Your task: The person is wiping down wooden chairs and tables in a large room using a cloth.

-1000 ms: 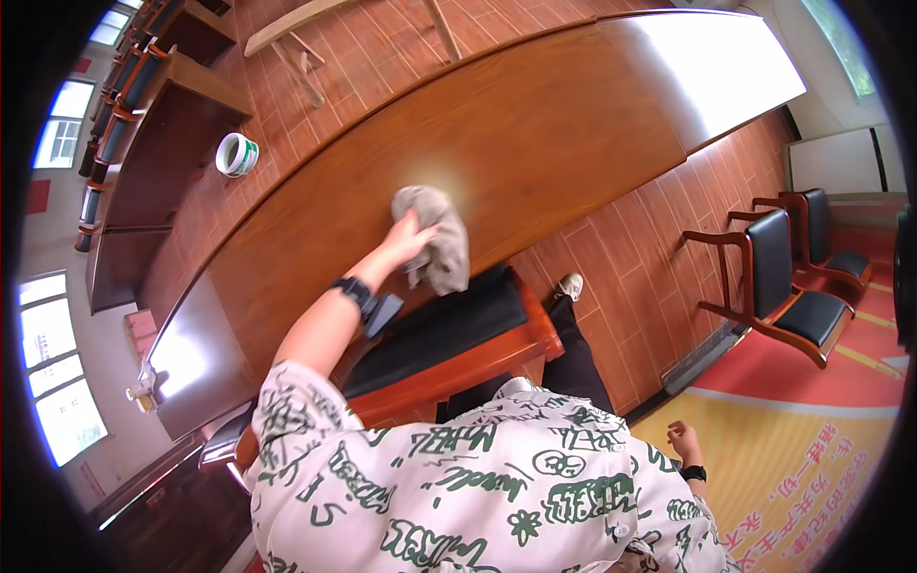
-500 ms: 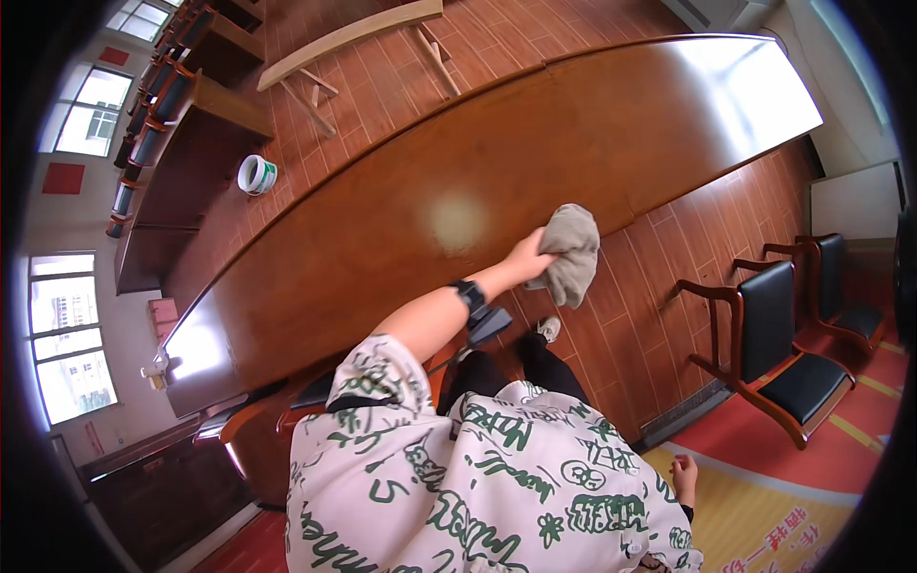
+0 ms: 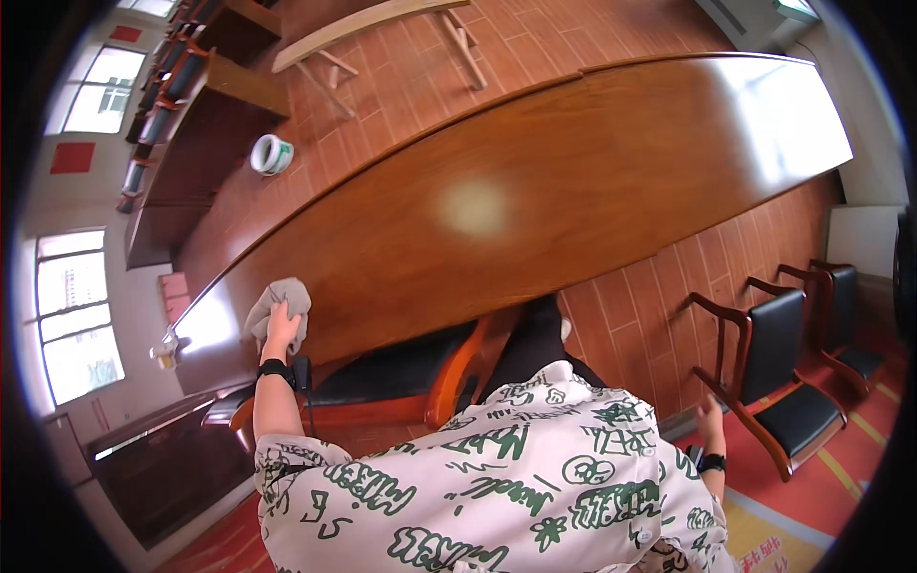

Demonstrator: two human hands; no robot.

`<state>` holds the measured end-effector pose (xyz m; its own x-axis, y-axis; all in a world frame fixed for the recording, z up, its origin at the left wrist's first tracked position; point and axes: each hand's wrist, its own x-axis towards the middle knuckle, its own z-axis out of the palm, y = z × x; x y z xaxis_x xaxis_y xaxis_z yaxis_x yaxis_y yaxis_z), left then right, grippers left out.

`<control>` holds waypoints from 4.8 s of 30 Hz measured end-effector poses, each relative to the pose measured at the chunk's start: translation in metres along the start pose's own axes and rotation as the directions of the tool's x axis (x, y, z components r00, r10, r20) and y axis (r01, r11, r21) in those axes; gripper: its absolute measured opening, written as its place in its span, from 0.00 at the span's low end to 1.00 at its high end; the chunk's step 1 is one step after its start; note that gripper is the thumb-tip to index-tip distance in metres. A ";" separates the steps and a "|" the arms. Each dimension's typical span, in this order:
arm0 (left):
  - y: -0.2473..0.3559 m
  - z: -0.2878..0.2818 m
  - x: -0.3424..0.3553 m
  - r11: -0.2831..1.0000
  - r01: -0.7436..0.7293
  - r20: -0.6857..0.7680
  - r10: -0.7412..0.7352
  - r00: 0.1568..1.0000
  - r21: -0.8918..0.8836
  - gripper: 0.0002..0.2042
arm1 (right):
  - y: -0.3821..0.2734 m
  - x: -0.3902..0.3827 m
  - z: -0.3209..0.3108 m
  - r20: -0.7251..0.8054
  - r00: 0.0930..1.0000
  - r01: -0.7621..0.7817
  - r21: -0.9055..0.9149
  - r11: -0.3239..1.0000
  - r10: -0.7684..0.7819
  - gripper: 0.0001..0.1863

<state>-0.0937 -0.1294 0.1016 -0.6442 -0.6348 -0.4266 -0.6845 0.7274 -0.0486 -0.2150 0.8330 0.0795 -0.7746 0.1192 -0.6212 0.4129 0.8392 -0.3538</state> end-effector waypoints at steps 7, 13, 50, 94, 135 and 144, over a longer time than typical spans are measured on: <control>0.237 0.027 0.061 0.644 0.092 0.175 0.066 0.982 -0.760 0.28 | -0.073 -0.014 -0.059 -0.188 0.982 0.032 0.031 0.999 -0.026 0.11; 0.447 0.053 0.079 0.471 -0.528 0.024 0.761 0.648 -0.707 0.31 | -0.036 -0.043 -0.033 -0.074 0.997 -0.011 -0.028 1.000 0.009 0.10; 0.765 -0.073 -0.110 0.068 -0.430 0.042 0.997 0.069 -0.900 0.19 | 0.001 -0.121 -0.079 -0.565 0.784 -0.035 0.372 0.928 0.256 0.15; 1.163 0.522 -0.378 0.395 -0.545 0.099 0.864 0.493 -0.740 0.24 | 0.452 -0.178 -0.280 -0.281 0.413 -0.010 0.950 0.312 0.867 0.31; 0.913 0.331 -0.781 0.476 -0.540 0.295 0.873 0.389 -0.695 0.17 | 0.596 -0.103 -0.312 0.139 0.772 0.214 0.862 0.460 -0.620 0.25; 0.975 0.283 -0.943 0.469 -0.875 0.134 0.881 0.454 -0.119 0.36 | 0.735 -0.093 -0.464 -0.186 0.880 0.474 0.302 0.827 -0.436 0.25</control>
<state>-0.0573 1.2525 0.2011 -0.8495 0.3876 -0.3578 0.2023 0.8658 0.4576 -0.0616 1.6851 0.2020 -0.9513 -0.1622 -0.2621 0.1193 0.5901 -0.7984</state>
